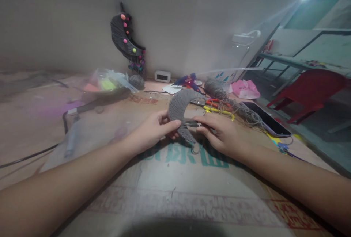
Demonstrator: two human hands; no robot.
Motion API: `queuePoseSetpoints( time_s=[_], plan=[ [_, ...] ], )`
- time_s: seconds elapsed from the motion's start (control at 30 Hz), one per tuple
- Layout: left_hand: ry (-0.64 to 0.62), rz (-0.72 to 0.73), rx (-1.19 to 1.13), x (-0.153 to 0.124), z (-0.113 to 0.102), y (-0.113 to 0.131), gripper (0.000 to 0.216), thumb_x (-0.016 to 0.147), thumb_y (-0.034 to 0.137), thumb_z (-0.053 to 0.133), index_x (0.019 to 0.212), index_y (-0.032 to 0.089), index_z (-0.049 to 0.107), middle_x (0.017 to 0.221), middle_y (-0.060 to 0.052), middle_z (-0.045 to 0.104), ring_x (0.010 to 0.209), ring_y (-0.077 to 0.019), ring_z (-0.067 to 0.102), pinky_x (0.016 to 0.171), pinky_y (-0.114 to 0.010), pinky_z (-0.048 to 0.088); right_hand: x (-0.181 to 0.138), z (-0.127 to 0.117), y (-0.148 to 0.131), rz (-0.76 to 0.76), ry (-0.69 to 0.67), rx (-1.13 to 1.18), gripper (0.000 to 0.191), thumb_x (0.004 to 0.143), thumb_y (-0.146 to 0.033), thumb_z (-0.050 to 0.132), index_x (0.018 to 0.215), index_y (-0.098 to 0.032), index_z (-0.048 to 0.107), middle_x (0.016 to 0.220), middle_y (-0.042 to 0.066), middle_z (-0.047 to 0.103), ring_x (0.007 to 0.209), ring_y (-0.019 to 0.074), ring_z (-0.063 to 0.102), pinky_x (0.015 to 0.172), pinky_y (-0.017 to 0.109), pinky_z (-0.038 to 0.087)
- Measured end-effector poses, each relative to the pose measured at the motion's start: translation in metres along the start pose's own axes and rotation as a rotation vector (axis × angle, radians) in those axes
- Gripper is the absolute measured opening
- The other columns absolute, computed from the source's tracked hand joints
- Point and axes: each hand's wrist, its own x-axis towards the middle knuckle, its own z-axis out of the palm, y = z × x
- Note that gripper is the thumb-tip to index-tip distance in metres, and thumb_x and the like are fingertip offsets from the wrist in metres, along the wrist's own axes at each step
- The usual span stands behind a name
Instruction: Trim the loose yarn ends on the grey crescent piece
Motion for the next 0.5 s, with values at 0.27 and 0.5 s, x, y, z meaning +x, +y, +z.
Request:
queuePoseSetpoints(
  time_s=[0.27,0.5],
  plan=[
    [-0.004,-0.003,0.038,0.0,0.0,-0.001,0.026,0.084,0.031,0.063,0.102,0.012,0.061,0.074,0.0,0.063,0.062,-0.0098,0.059,0.059,-0.021,0.046,0.0002,0.0007,0.0021,-0.01,0.01,-0.046,0.028,0.094,-0.025,0.047,0.11,-0.011,0.066,0.087,0.011,0.067,0.078,0.0192,0.06,0.07,0.031,0.046],
    [-0.024,0.001,0.054,-0.0023,0.0009,0.0032,0.02,0.085,0.029,0.062,0.095,0.013,0.061,0.073,0.0,0.062,0.061,-0.0091,0.057,0.057,-0.021,0.044,0.0005,0.0005,0.0019,-0.051,0.03,-0.069,0.027,0.093,-0.023,0.047,0.108,-0.012,0.066,0.082,0.009,0.066,0.073,0.0183,0.059,0.065,0.029,0.045]
  ],
)
